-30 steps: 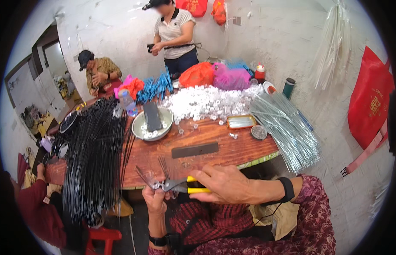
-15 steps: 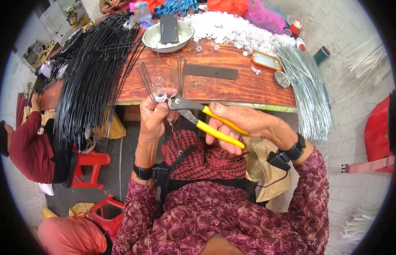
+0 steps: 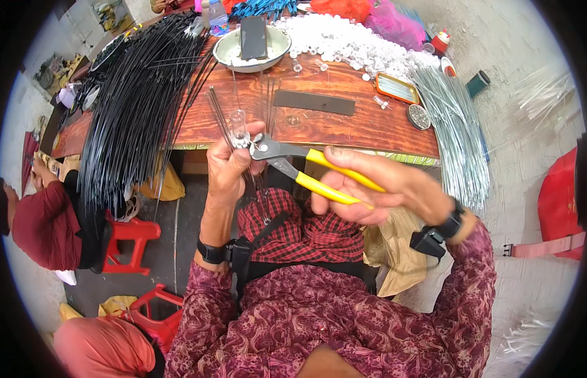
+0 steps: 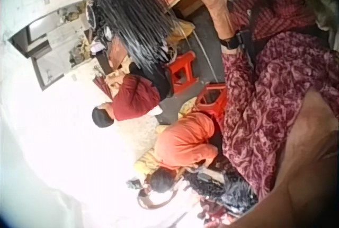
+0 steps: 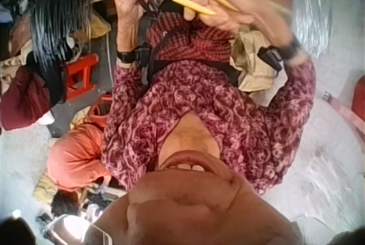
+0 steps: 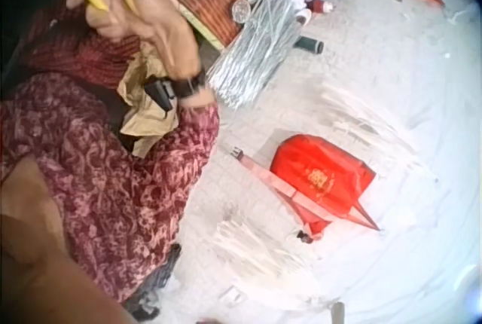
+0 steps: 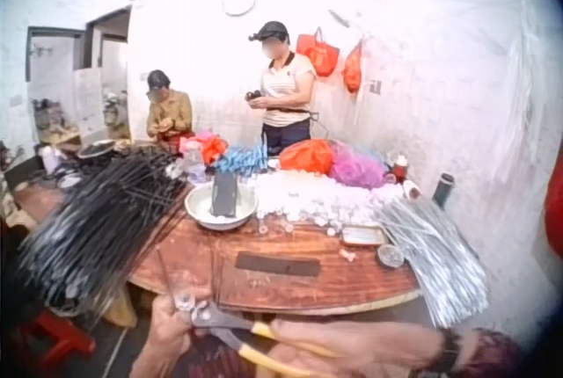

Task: Assemble metal rods into umbrella frames using pliers and plastic connectors.

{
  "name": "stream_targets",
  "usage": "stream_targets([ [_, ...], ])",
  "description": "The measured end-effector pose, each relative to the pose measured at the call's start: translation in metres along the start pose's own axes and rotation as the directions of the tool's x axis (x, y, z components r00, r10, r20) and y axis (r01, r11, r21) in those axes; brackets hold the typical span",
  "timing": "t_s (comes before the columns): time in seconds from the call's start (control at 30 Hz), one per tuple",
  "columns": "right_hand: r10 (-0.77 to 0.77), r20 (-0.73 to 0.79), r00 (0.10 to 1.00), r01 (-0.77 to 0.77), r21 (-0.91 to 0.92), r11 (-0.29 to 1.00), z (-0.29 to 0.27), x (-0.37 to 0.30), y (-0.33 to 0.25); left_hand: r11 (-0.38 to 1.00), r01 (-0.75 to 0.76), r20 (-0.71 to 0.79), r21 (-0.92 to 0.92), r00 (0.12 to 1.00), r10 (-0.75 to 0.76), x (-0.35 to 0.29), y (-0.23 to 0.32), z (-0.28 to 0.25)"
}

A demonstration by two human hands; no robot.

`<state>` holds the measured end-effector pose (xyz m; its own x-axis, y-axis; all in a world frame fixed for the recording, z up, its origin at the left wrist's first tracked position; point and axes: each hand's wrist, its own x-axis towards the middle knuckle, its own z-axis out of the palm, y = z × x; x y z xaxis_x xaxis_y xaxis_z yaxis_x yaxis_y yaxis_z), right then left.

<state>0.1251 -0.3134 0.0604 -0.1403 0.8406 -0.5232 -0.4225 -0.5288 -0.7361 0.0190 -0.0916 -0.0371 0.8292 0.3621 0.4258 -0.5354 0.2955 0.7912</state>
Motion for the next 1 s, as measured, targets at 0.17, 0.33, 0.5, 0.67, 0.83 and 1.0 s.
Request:
stream_targets([
  [0.17,-0.058,0.06,0.997,0.057,0.009,0.998,-0.021,0.011,0.026,0.999,0.033,0.049,0.028,0.998,-0.034,0.003,0.002,0.003],
  [0.33,-0.743,-0.157,0.65,0.096,-0.954,0.286,0.003,-0.007,-0.008,0.998,0.043,0.07,-0.041,0.997,-0.04,0.007,-0.003,-0.003],
  [0.5,-0.704,-0.201,0.681,0.192,-0.879,0.436,-0.002,0.001,0.002,0.999,0.03,0.064,-0.034,0.998,-0.027,0.01,-0.005,-0.001],
  [0.67,-0.117,0.082,0.99,0.114,0.039,0.993,-0.022,0.014,0.024,0.997,0.07,0.065,0.029,0.995,-0.071,0.008,-0.003,0.006],
  [0.83,-0.067,0.096,0.993,0.053,0.141,0.989,0.001,0.008,0.021,0.995,0.051,0.09,-0.082,0.995,-0.043,0.006,0.0,0.001],
  [1.0,-0.157,-0.091,0.983,0.164,0.075,0.984,0.019,0.013,0.036,0.992,0.066,0.112,-0.108,0.992,-0.054,0.006,-0.002,0.001],
])
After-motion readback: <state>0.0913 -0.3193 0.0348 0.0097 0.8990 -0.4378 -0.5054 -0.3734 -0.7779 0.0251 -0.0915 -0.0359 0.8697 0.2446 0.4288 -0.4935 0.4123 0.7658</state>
